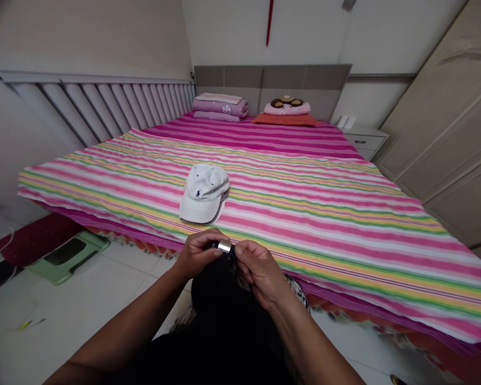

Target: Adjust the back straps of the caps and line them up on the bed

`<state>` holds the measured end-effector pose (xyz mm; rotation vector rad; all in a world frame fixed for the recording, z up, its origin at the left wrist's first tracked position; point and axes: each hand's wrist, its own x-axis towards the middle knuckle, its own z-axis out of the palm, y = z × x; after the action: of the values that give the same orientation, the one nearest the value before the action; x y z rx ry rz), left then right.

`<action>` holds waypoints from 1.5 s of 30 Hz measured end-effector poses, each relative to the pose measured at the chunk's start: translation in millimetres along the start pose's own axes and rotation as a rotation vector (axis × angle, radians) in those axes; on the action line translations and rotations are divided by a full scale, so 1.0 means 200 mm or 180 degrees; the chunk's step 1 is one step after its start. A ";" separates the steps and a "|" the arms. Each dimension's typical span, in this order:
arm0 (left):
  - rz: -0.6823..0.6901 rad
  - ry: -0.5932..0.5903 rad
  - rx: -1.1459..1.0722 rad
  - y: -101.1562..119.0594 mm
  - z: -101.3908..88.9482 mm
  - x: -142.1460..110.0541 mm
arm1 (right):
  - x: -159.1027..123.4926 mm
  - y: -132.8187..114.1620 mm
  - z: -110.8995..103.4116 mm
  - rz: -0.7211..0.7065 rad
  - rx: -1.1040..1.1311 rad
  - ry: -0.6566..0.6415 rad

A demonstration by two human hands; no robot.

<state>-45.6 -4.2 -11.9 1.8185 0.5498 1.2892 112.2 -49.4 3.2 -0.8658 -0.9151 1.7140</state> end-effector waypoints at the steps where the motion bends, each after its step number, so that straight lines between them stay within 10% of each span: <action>1: -0.0026 0.0024 0.0004 0.00 0.00 0.00 | 0.00 0.00 0.00 -0.0031 -0.0019 0.0043; 16: 0.0230 0.0108 0.0215 0.00 0.00 0.02 | 0.01 -0.04 0.01 0.0071 0.0073 0.0045; 25: -0.0869 0.0233 -0.0658 -0.02 0.03 -0.01 | 0.01 -0.04 0.04 -0.0009 0.0159 0.0152; 45: -0.0297 0.0134 -0.0805 0.02 0.06 -0.01 | -0.01 -0.04 0.07 -0.0107 -0.0086 0.0170</action>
<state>-35.1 -12.7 -11.0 1.5435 0.4658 1.2746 103.9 -52.0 16.4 -0.9050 -0.9137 1.6456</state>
